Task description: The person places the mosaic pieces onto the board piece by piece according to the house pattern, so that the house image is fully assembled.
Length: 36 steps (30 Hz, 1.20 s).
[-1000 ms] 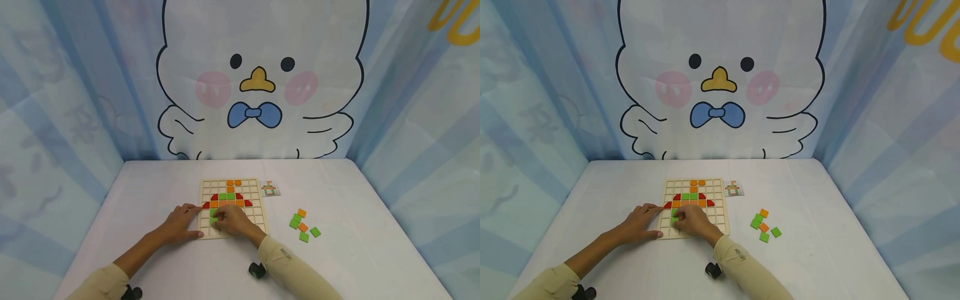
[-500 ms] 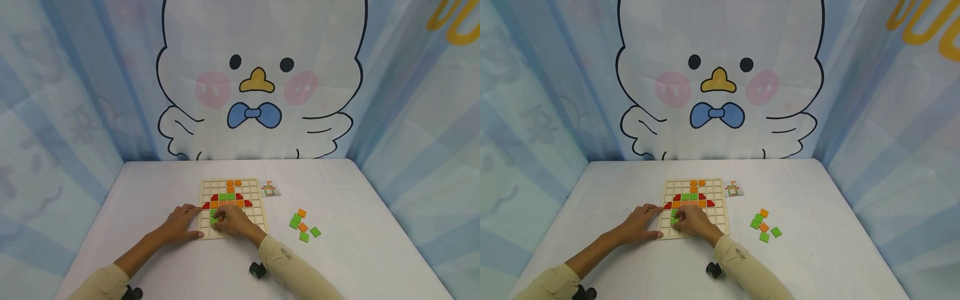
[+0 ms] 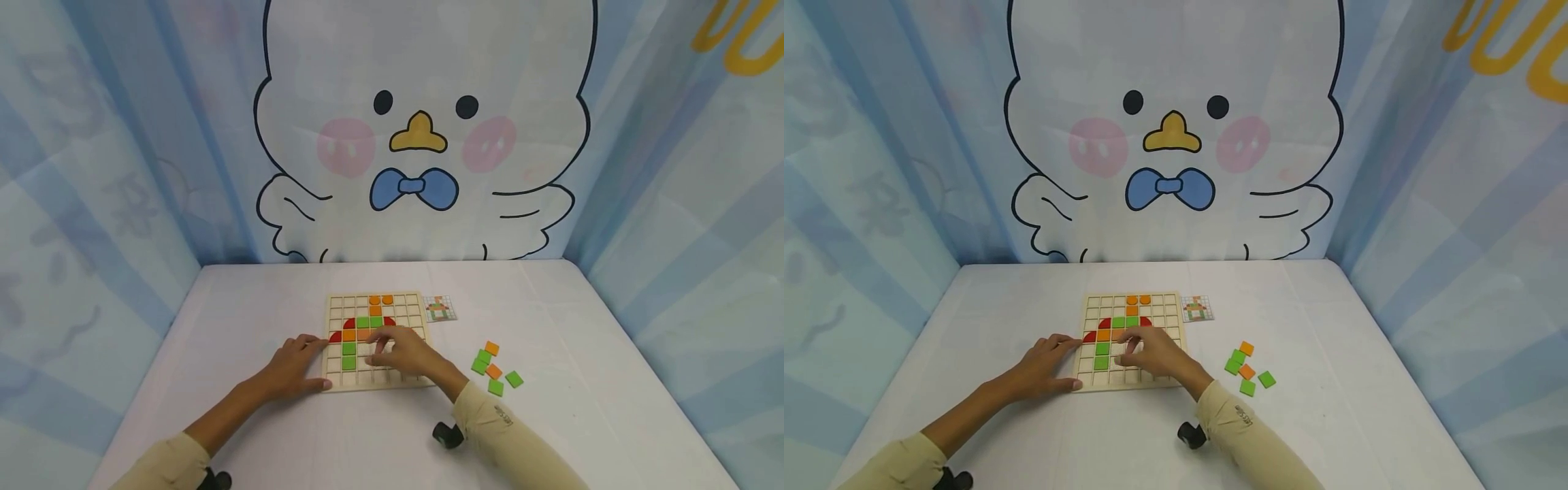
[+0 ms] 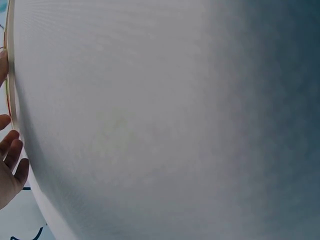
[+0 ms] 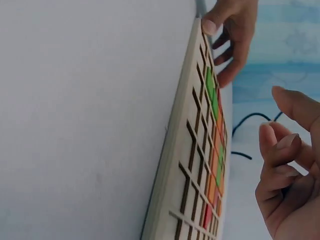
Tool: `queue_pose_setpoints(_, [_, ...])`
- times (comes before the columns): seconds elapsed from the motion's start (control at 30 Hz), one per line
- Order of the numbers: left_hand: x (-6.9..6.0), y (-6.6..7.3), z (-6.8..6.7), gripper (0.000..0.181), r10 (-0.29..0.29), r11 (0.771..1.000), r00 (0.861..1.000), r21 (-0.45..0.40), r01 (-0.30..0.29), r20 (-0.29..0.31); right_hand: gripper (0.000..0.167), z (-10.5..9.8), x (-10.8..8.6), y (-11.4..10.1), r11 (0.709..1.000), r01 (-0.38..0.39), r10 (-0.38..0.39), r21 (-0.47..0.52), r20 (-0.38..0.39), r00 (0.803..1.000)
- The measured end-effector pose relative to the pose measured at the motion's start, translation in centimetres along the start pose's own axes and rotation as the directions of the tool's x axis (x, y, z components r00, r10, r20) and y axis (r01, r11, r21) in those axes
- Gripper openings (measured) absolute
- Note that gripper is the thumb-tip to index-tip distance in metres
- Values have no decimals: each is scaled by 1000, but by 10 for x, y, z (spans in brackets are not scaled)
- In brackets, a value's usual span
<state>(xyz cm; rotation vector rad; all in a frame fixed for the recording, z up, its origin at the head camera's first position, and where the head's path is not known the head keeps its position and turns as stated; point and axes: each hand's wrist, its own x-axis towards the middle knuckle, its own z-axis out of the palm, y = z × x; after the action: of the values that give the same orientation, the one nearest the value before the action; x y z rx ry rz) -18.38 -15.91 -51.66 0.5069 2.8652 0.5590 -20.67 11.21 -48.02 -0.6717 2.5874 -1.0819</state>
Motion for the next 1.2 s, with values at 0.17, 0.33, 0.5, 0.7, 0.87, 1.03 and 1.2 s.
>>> queue_pose_setpoints(0.17, [0,1,1,90,-2,1000,1000,5,2,-2,38,-36,-28,18,999,-37,39,23,-78,996])
queue_pose_setpoints(0.33, [0,0,4,90,-8,1000,1000,15,8,3,36,-71,-67,49,987,-157,162,41,-155,975])
queue_pose_setpoints(0.5, [-1,1,5,91,-20,1000,1000,15,20,7,33,-99,-110,84,976,-215,208,-16,-195,958])
queue_pose_setpoints(0.7, [-2,1,3,91,-23,1000,1000,19,23,18,37,-107,-152,119,963,-250,229,-97,-188,955])
queue_pose_setpoints(0.87, [-1,2,1,90,-17,1000,1000,19,17,13,42,-102,-167,136,954,-266,239,-135,-185,953])
queue_pose_setpoints(1.03, [0,1,1,91,-25,1000,1000,19,25,11,31,-98,-167,142,956,-253,217,-148,-220,951])
queue_pose_setpoints(1.2, [0,1,0,91,-25,1000,1000,13,25,13,23,-94,-166,145,938,-304,258,-166,-250,933])
